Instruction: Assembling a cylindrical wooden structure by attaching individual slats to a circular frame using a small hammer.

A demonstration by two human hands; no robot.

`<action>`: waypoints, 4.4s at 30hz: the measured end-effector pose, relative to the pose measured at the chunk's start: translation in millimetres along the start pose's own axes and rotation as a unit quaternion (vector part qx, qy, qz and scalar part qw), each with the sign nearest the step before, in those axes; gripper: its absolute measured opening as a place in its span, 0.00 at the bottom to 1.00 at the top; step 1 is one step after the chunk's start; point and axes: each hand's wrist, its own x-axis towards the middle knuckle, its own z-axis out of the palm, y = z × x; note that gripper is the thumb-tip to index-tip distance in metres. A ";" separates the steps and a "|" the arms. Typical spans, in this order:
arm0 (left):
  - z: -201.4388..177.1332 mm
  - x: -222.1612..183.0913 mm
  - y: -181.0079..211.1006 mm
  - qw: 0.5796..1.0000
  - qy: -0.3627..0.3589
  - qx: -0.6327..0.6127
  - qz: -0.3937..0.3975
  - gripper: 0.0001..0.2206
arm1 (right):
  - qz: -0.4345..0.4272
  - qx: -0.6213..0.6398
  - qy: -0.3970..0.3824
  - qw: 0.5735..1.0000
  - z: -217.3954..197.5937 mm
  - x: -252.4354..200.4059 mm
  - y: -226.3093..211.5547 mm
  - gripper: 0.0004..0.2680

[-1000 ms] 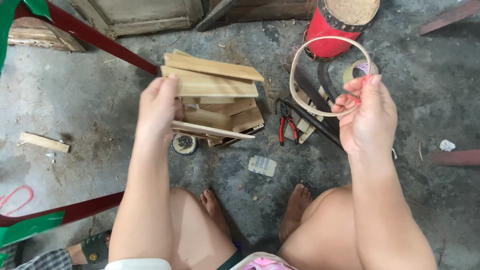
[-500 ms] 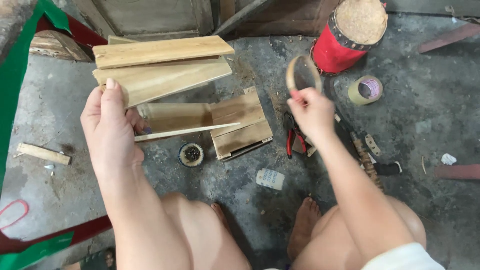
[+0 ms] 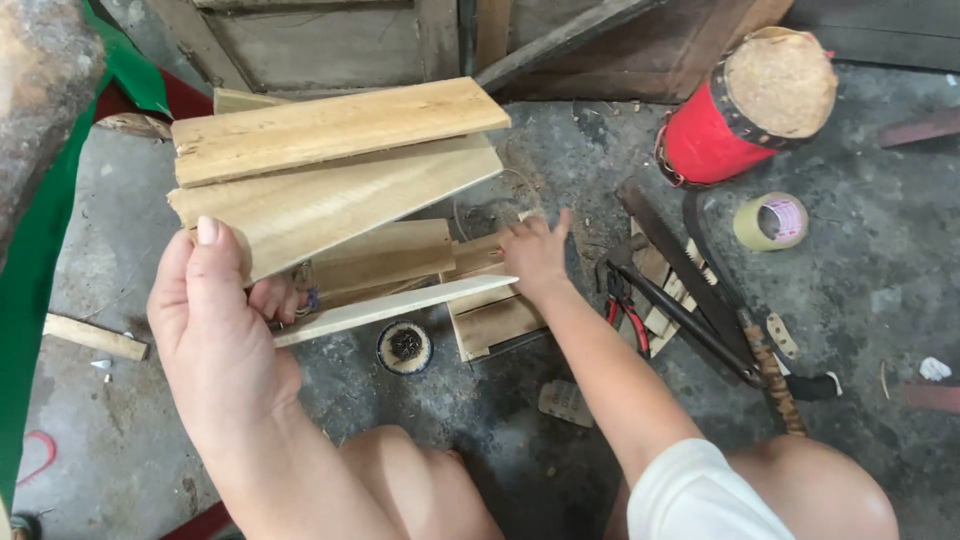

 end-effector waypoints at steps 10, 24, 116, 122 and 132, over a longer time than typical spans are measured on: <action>7.2 17.0 -4.1 1.000 0.014 -0.011 -0.008 0.08 | -0.030 0.133 0.060 0.989 97.9 29.7 -31.9 0.11; 1.8 6.9 4.8 0.995 -0.089 -0.047 -0.017 0.07 | 0.023 0.280 0.268 0.922 43.3 -90.2 -3.5 0.08; -21.3 -25.5 -236.5 0.905 -0.053 0.148 -0.395 0.21 | 0.128 0.438 -0.137 0.879 58.7 -135.8 84.7 0.07; -22.4 -25.0 -232.5 0.904 -0.046 0.130 -0.405 0.19 | 0.235 0.488 -0.081 0.837 88.1 -134.7 67.8 0.20; -22.9 -19.2 -234.6 0.891 -0.052 0.140 -0.429 0.18 | 0.370 0.441 0.047 0.817 104.9 -134.8 63.6 0.11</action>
